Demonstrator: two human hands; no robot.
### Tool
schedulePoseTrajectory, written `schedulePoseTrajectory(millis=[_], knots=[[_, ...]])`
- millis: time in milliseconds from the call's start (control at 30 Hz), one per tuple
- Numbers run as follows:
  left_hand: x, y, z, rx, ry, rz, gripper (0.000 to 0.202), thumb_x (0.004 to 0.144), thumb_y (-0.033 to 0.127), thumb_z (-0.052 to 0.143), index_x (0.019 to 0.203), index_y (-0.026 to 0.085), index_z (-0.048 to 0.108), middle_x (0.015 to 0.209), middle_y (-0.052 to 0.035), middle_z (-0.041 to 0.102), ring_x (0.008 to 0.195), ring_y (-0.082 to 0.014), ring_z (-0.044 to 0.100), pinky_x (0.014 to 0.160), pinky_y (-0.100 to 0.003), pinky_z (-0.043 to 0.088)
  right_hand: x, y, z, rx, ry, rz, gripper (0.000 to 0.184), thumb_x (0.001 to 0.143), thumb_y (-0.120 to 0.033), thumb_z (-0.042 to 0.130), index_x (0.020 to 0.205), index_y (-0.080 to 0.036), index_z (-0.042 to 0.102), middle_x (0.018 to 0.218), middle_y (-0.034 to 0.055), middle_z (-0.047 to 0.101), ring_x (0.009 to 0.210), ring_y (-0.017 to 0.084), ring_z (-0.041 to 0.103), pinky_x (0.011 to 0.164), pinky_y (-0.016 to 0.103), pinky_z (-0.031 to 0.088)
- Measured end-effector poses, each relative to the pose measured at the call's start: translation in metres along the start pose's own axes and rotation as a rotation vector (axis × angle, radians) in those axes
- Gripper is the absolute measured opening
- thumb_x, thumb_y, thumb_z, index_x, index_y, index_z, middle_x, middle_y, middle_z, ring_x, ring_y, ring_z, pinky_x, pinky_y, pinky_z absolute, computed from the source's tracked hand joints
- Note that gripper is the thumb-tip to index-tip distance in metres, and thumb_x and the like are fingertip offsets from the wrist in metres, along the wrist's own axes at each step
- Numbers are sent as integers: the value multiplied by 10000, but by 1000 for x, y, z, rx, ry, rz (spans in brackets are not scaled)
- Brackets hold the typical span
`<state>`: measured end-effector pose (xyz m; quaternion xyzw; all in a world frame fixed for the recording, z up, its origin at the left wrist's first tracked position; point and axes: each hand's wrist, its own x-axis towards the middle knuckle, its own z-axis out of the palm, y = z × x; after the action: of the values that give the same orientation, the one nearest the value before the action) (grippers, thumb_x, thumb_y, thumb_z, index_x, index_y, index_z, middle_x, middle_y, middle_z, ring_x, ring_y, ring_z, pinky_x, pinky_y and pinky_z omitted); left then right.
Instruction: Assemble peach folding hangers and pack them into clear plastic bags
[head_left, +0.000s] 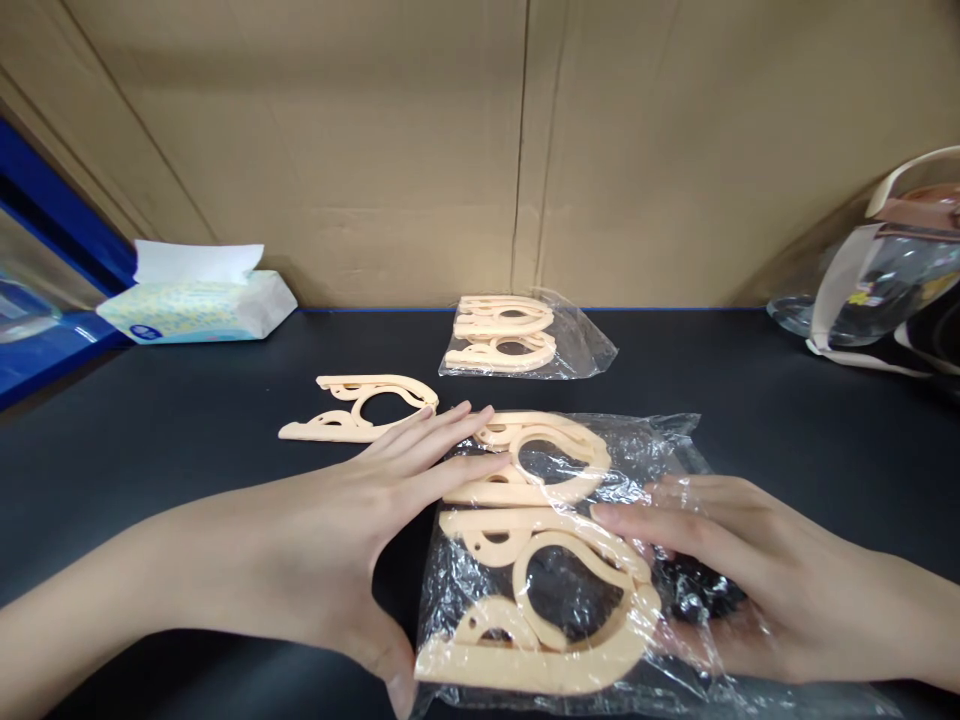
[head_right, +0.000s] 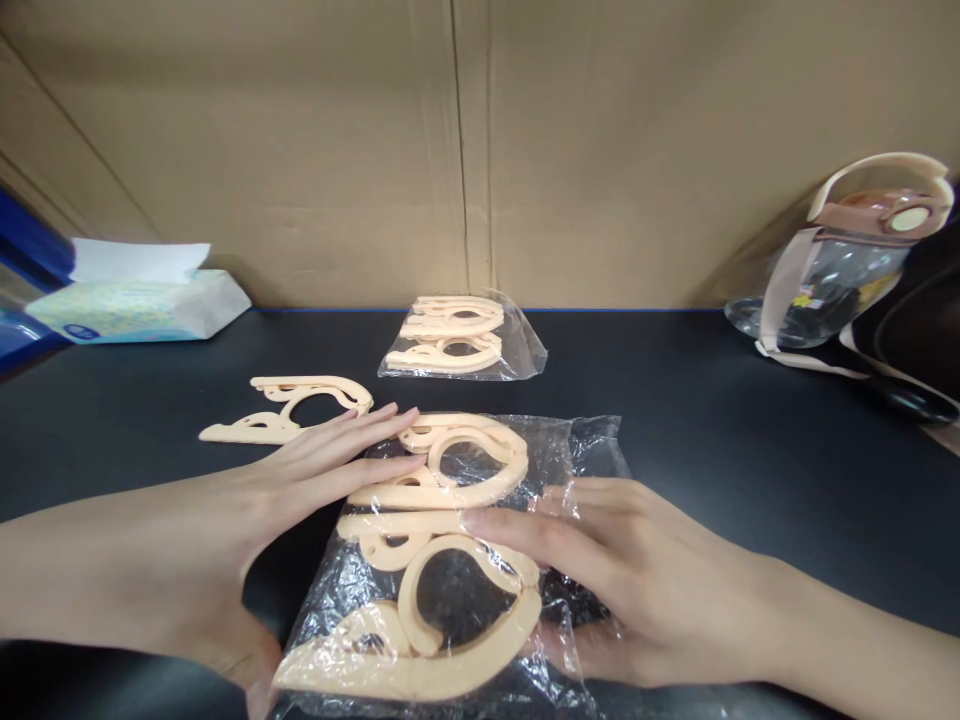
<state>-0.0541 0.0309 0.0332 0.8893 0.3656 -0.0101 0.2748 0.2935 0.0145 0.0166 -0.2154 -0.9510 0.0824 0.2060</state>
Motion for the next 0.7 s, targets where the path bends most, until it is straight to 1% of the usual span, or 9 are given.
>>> schedulePoseTrajectory(millis=[100, 267, 467, 600, 633, 700], knots=[[0, 0, 0, -8, 5, 16, 1340, 589, 594, 963, 1634, 551, 125, 1773, 51, -58, 1589, -462, -60, 1255, -708, 201, -2, 1, 2, 5, -13, 9, 531, 997, -269, 587, 1515, -218, 478, 1034, 59, 796, 838, 201, 754, 724, 272, 624], [-1, -1, 1, -17, 21, 13, 1322, 583, 569, 971, 1636, 534, 173, 1774, 47, -28, 1583, -474, -45, 1260, -711, 175, -7, 4, 6, -22, -3, 14, 607, 974, -310, 632, 1556, -253, 468, 1017, 52, 791, 837, 210, 755, 713, 276, 625], [-2, 2, 4, 27, 7, -2, 1324, 592, 648, 926, 1644, 529, 131, 1775, 63, -50, 1589, -473, -54, 1265, -693, 215, -9, 4, 7, -28, -6, 14, 620, 993, -317, 608, 1583, -261, 428, 1005, 49, 788, 832, 210, 752, 708, 279, 621], [-4, 5, 8, 46, 68, -47, 1380, 528, 530, 976, 1640, 531, 158, 1777, 70, -9, 1601, -463, 5, 1280, -659, 224, -8, 4, 7, -12, -5, 12, 564, 1036, -313, 555, 1577, -262, 406, 1007, 47, 782, 838, 203, 756, 706, 272, 617], [-4, 5, 8, 43, 69, -44, 1379, 529, 522, 975, 1641, 527, 161, 1777, 69, -10, 1601, -466, 6, 1282, -658, 216, -8, 3, 7, -4, -3, 16, 559, 1038, -309, 554, 1574, -263, 403, 1011, 47, 783, 839, 202, 758, 708, 272, 617], [-4, 4, 8, 24, 44, -12, 1350, 555, 563, 955, 1649, 505, 165, 1779, 54, -21, 1596, -481, -9, 1283, -664, 198, -8, 3, 7, 10, 3, 14, 582, 1023, -306, 578, 1575, -260, 402, 1021, 52, 787, 840, 206, 763, 707, 277, 620]])
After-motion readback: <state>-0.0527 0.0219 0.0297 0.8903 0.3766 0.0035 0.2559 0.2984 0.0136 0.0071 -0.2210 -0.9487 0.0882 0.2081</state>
